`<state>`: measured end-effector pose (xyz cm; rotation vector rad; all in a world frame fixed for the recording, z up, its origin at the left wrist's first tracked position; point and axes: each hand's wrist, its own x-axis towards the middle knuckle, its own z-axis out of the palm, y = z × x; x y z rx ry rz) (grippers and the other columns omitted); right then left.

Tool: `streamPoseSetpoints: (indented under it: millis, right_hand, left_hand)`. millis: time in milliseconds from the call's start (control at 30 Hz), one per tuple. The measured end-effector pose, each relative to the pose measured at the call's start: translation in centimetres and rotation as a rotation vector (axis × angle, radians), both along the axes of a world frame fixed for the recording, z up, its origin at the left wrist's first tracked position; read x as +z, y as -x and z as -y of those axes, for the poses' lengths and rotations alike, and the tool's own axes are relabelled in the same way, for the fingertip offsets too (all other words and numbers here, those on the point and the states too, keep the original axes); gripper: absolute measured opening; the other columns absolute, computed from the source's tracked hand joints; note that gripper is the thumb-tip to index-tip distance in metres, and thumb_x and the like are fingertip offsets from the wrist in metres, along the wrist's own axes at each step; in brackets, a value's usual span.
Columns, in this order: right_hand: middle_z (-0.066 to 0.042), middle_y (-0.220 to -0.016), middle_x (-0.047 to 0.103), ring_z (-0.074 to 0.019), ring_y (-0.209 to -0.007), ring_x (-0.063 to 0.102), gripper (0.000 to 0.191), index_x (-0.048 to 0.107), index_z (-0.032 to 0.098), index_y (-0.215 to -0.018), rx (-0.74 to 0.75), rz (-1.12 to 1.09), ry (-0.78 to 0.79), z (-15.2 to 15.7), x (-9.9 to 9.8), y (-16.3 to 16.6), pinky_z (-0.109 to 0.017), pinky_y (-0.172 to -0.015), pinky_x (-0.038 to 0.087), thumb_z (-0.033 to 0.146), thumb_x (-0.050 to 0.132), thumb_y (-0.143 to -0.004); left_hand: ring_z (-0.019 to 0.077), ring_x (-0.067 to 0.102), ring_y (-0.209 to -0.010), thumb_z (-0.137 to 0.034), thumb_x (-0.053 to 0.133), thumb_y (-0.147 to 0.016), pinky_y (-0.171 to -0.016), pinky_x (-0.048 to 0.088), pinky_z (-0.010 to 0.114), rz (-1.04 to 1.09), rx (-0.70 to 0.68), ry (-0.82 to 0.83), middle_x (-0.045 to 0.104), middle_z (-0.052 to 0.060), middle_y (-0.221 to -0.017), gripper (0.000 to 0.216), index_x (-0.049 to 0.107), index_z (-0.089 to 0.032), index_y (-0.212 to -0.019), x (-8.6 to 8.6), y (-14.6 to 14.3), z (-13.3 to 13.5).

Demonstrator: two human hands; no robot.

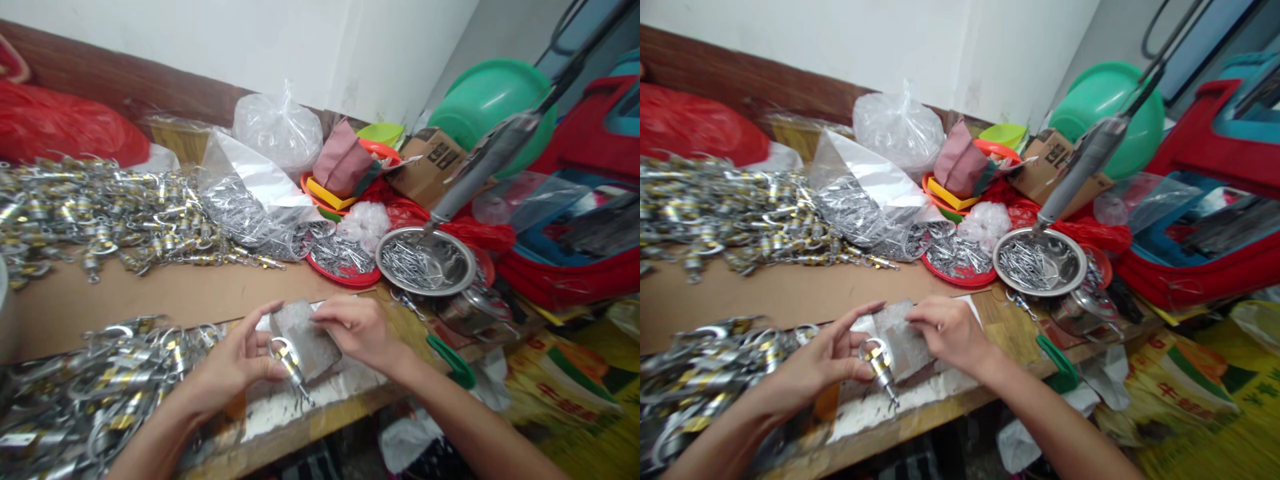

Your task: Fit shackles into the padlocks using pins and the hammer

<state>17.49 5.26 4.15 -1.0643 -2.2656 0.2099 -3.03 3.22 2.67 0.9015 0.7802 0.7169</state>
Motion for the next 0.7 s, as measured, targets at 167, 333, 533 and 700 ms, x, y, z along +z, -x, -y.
streamPoseSetpoints:
  millis: [167,333,533,700]
  right_hand:
    - [-0.006,-0.072,0.065,-0.0156,-0.069,0.057,0.026,0.065,0.014,-0.084,0.103,0.101,-0.266,4.3,-0.2,3.2,-0.028,-0.06,0.042,0.011,0.039,-0.087]
    - [-0.007,-0.074,0.06,-0.0181,-0.068,0.051,0.026,0.062,0.013,-0.091,-0.053,0.205,-0.153,6.0,-1.0,4.5,-0.03,-0.058,0.038,0.014,0.036,-0.09]
    - [-0.01,-0.085,0.057,-0.0212,-0.08,0.049,0.035,0.058,0.014,-0.11,-0.221,0.043,-0.084,7.9,-1.9,5.1,-0.033,-0.066,0.039,0.01,0.03,-0.088]
    - [-0.007,-0.084,0.054,-0.0197,-0.08,0.048,0.036,0.057,0.021,-0.112,-0.223,0.013,0.009,7.8,-2.0,4.8,-0.032,-0.067,0.038,0.008,0.036,-0.086]
  left_hand:
    - [0.0141,0.058,-0.063,-0.004,0.068,-0.059,-0.058,0.045,0.026,0.003,0.026,-0.01,0.063,-0.001,-0.07,0.087,0.024,-0.019,-0.132,-0.3,0.0,0.0]
    - [0.0138,0.058,-0.062,-0.006,0.068,-0.058,-0.059,0.044,0.026,0.003,0.032,-0.018,0.062,-0.002,-0.067,0.084,0.026,-0.017,-0.131,-0.5,0.1,0.2]
    - [0.0141,0.058,-0.065,-0.005,0.067,-0.058,-0.06,0.045,0.027,0.003,0.036,-0.009,0.063,-0.001,-0.07,0.083,0.026,-0.018,-0.13,-0.3,-0.1,0.1]
    - [0.013,0.057,-0.06,-0.004,0.067,-0.057,-0.058,0.045,0.026,0.02,0.043,0.004,0.062,-0.003,-0.066,0.086,0.026,-0.017,-0.131,-0.3,-0.2,0.1]
